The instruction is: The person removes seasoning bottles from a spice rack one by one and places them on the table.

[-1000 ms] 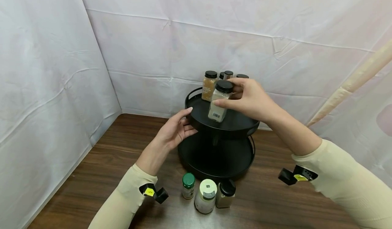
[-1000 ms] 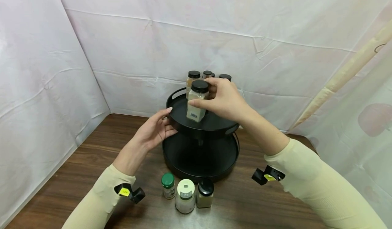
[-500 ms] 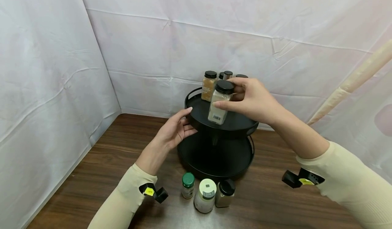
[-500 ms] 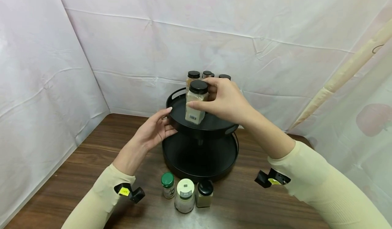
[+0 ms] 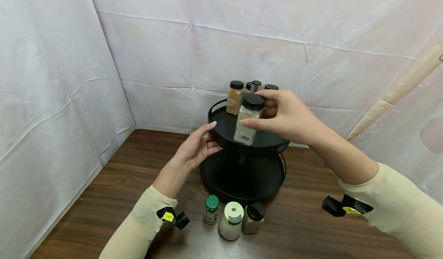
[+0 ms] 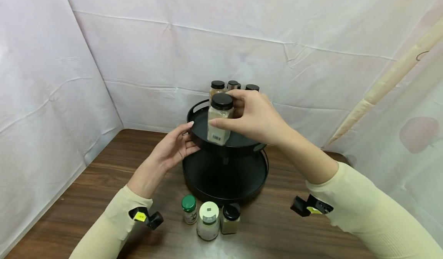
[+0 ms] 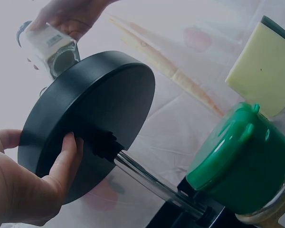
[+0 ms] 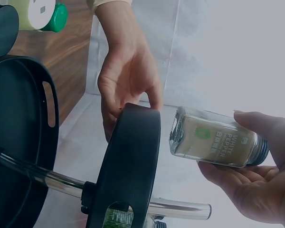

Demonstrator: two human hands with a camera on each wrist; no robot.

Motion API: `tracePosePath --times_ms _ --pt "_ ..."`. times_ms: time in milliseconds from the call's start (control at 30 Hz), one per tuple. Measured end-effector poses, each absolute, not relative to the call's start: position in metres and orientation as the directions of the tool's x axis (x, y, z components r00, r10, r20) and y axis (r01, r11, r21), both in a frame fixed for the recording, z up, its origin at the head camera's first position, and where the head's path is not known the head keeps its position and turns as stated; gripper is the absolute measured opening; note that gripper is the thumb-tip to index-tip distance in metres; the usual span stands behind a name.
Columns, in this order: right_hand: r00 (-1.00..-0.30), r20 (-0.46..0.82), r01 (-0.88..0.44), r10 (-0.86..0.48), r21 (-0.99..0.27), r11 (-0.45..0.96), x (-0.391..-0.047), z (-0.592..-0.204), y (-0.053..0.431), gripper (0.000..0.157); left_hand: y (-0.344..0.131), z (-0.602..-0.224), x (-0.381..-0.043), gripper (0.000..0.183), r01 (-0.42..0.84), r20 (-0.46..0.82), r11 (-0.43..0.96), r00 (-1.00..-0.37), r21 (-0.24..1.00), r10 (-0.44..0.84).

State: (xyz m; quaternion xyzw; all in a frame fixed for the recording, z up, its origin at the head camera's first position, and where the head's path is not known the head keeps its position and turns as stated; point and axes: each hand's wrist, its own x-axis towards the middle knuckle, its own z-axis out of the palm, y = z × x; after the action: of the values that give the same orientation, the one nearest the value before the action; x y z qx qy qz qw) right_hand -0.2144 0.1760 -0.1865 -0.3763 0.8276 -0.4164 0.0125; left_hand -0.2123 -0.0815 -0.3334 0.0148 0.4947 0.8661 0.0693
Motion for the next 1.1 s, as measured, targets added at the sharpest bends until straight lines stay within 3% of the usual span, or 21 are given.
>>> tracePosePath --times_ms 1100 --pt "-0.705 0.283 -0.605 -0.65 -0.718 0.344 -0.193 -0.192 0.191 0.048 -0.08 -0.334 -0.213 0.046 -0.106 -0.042 -0.491 -0.989 0.865 0.14"
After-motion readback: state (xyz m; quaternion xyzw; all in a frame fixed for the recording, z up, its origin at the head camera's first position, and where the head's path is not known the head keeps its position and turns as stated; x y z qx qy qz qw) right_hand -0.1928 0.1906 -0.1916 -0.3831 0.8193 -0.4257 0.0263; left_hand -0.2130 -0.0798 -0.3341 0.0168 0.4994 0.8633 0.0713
